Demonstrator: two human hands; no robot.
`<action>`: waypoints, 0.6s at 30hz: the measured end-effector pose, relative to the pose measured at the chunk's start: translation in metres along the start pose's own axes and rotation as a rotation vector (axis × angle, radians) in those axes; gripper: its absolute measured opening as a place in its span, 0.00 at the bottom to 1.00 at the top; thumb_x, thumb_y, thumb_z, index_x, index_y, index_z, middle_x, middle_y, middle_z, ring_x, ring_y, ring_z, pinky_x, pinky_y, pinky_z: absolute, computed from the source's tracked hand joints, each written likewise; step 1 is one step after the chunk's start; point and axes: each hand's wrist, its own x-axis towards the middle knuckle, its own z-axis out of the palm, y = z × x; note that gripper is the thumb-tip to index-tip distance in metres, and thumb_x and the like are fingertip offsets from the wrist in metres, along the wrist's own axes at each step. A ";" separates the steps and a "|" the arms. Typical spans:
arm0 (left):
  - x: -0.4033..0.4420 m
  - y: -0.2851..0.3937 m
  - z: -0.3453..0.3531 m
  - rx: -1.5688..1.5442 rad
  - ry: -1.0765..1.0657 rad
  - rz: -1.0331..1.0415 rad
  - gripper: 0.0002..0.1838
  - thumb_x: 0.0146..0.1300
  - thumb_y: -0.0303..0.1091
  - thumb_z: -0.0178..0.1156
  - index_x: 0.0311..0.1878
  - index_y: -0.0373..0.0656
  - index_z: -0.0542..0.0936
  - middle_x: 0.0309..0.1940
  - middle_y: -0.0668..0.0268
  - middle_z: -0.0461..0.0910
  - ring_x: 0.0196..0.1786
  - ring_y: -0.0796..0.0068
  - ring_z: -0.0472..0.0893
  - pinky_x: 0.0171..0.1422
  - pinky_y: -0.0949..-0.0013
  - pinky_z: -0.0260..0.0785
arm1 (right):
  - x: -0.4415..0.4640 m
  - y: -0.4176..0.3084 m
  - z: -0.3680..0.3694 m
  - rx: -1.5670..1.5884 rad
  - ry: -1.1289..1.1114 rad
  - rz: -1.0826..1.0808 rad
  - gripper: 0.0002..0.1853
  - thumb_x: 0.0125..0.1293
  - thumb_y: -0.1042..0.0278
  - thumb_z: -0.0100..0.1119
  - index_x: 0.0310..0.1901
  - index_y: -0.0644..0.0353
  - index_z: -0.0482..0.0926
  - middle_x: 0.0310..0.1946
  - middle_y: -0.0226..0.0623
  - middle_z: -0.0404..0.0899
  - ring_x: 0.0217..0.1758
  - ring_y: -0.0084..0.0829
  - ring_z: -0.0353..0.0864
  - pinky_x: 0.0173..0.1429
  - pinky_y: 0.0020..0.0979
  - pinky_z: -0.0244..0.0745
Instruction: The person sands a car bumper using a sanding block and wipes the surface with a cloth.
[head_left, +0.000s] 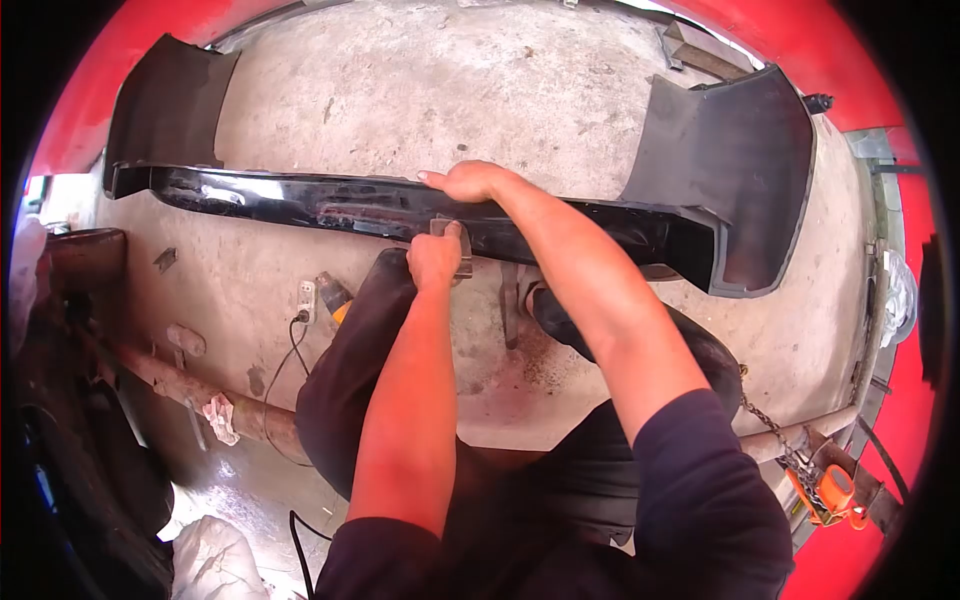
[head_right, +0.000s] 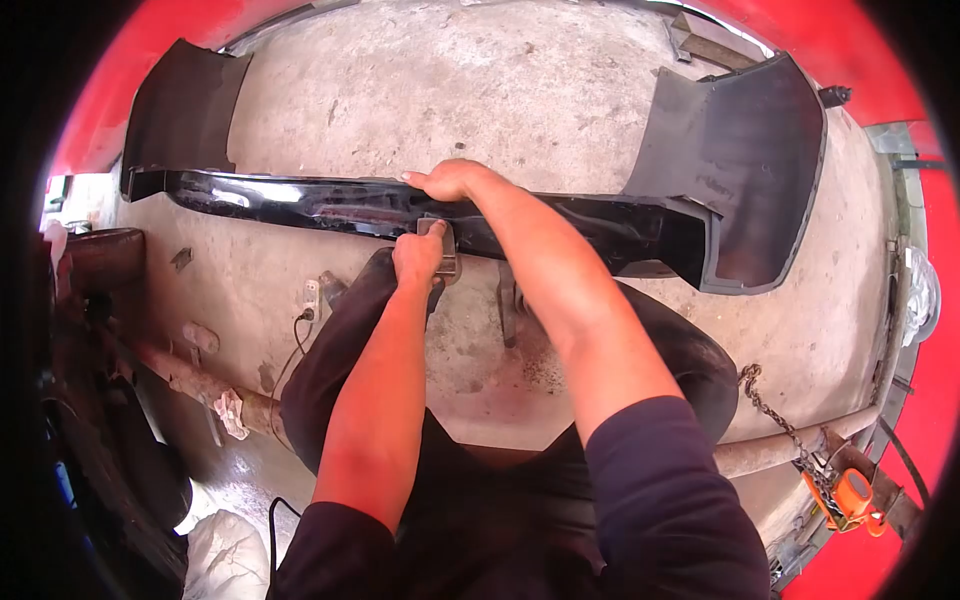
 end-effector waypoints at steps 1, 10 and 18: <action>0.005 -0.006 0.004 -0.003 -0.001 -0.005 0.33 0.61 0.55 0.65 0.46 0.25 0.82 0.49 0.42 0.82 0.48 0.47 0.85 0.43 0.54 0.82 | 0.000 -0.002 0.003 0.035 0.009 0.044 0.50 0.66 0.21 0.34 0.55 0.68 0.81 0.62 0.59 0.74 0.68 0.54 0.72 0.70 0.44 0.63; 0.020 -0.019 0.018 0.057 0.111 0.108 0.33 0.60 0.55 0.66 0.47 0.25 0.81 0.46 0.44 0.83 0.44 0.50 0.86 0.32 0.58 0.83 | -0.001 -0.011 0.002 0.097 -0.075 0.153 0.45 0.69 0.25 0.35 0.63 0.63 0.76 0.69 0.52 0.68 0.74 0.48 0.64 0.75 0.43 0.58; 0.009 -0.011 0.018 0.124 0.147 0.099 0.34 0.59 0.57 0.65 0.46 0.26 0.83 0.49 0.40 0.82 0.53 0.45 0.82 0.58 0.53 0.75 | -0.008 -0.013 0.011 0.113 0.039 0.273 0.46 0.64 0.22 0.43 0.63 0.60 0.77 0.68 0.49 0.70 0.74 0.47 0.66 0.73 0.43 0.61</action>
